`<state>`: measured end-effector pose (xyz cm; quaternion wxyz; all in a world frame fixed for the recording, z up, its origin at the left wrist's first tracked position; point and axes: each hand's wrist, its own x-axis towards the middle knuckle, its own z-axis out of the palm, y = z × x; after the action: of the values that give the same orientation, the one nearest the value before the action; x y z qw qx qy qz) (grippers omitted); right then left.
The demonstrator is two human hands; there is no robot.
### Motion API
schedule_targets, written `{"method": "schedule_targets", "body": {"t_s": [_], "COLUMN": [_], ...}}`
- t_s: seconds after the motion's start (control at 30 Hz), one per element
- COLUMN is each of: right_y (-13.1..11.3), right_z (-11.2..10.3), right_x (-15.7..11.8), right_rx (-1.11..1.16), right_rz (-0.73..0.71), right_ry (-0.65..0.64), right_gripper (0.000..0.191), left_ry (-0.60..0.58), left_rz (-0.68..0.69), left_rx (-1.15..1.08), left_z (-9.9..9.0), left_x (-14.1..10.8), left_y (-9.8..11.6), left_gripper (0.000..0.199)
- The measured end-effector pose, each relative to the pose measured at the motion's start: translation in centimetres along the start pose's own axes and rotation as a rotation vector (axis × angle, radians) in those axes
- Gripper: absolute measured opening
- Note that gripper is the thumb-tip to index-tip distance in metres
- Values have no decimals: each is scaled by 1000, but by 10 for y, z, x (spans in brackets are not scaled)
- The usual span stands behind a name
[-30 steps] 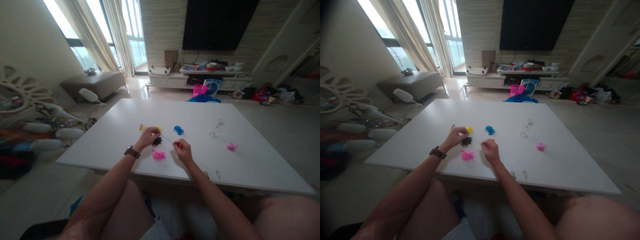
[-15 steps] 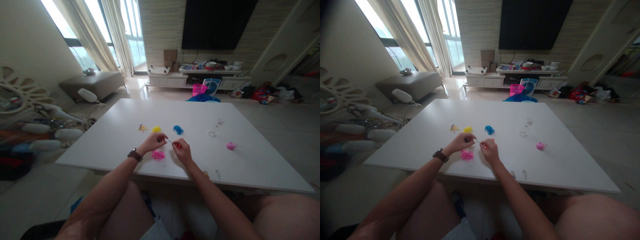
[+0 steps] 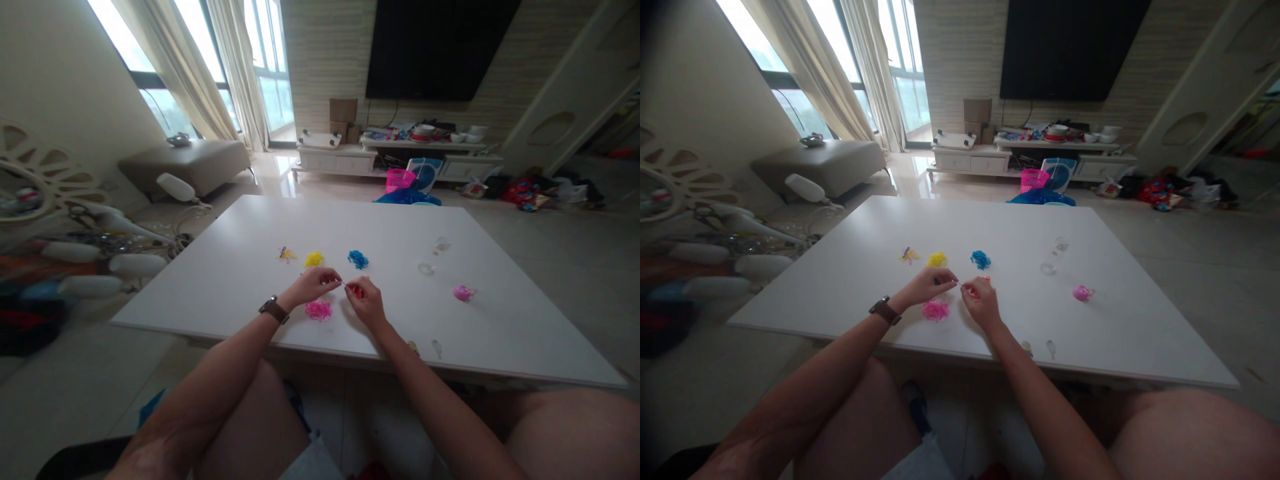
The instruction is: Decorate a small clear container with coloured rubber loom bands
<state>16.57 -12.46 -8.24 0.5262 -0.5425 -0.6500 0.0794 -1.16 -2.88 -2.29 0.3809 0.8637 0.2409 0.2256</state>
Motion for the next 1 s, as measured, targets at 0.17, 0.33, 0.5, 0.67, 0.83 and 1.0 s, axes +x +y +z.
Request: {"method": "schedule_targets", "body": {"t_s": [0.17, 0.33, 0.5, 0.67, 0.83, 1.0], "right_y": [2, 2, 0, 17, 52, 80], "right_z": [1, 1, -2, -13, -25, -22], "right_x": [0, 0, -2, 8, 32, 50], "right_rx": [15, 11, -46, -170, -297, -386], "right_rz": [-2, -16, -1, 77, 184, 207], "right_ry": [6, 17, 120, 249, 266, 226], "right_gripper": [7, 8, 12, 12, 13, 17], "left_ry": [-18, -15, 21, 254, 736, 877], "left_rz": [15, 12, -17, -98, -272, -557], "left_rx": [-23, -32, -50, -73, -119, 29], "left_z": [1, 1, -5, -25, -66, -94], "left_x": [0, 1, 1, 6, 6, -13], "left_y": [-1, -2, -6, -24, -68, -112], "left_gripper": [23, 22, 22, 23, 23, 25]}}
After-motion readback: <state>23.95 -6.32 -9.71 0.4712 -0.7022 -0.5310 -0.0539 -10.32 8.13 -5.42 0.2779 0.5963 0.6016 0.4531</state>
